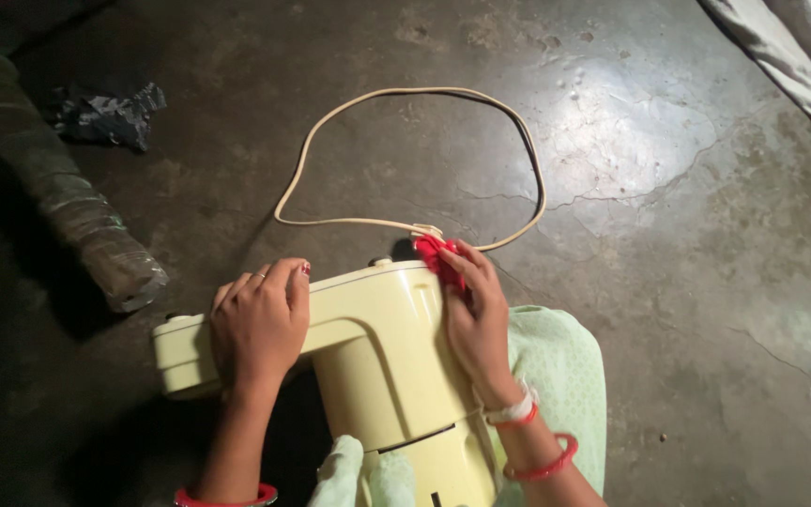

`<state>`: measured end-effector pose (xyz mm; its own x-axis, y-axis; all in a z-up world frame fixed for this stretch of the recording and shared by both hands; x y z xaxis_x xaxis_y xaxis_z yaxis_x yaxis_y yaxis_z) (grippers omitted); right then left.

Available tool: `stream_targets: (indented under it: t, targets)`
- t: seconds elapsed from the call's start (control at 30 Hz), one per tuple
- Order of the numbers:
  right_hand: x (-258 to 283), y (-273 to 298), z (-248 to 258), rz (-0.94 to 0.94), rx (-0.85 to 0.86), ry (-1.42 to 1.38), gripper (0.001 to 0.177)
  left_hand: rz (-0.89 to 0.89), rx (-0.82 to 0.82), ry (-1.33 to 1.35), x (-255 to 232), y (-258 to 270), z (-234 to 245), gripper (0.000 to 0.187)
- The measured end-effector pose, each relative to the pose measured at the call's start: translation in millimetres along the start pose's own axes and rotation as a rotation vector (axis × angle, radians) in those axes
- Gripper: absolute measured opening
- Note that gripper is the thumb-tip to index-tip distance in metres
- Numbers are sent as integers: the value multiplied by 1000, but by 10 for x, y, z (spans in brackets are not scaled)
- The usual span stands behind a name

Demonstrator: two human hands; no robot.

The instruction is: The person wipes the exterior and interior of a yellow electric appliance using a red cloth. They clean the top, sides, and power cord, then wipe the inside of the container and the lid.

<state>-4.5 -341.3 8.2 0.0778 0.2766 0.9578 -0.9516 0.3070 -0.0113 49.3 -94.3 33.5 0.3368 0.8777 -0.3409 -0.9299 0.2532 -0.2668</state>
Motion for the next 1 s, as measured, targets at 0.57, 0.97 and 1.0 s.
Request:
stream_targets:
  t: [0.57, 0.97, 1.0]
  targets:
    - [-164, 24, -5, -184, 113, 92, 59, -21, -71, -7, 8, 25, -12, 25]
    - [-241, -175, 102, -219, 108, -338, 19, -4, -65, 15, 16, 34, 2, 22]
    - [-300, -179, 137, -279, 69, -390, 18, -7, -70, 15, 16, 29, -7, 22]
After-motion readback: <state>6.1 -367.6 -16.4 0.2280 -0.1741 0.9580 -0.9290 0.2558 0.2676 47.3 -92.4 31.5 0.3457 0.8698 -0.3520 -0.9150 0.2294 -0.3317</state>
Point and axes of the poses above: each hand's wrist, its own y-axis away from the middle knuckle, its own z-axis out of the back of the hand, x = y × z, the point moved 4 cm from there along -y, towards the middle knuckle, and after that the axes turned 10 degrees about -z, right-handed, at the moved point
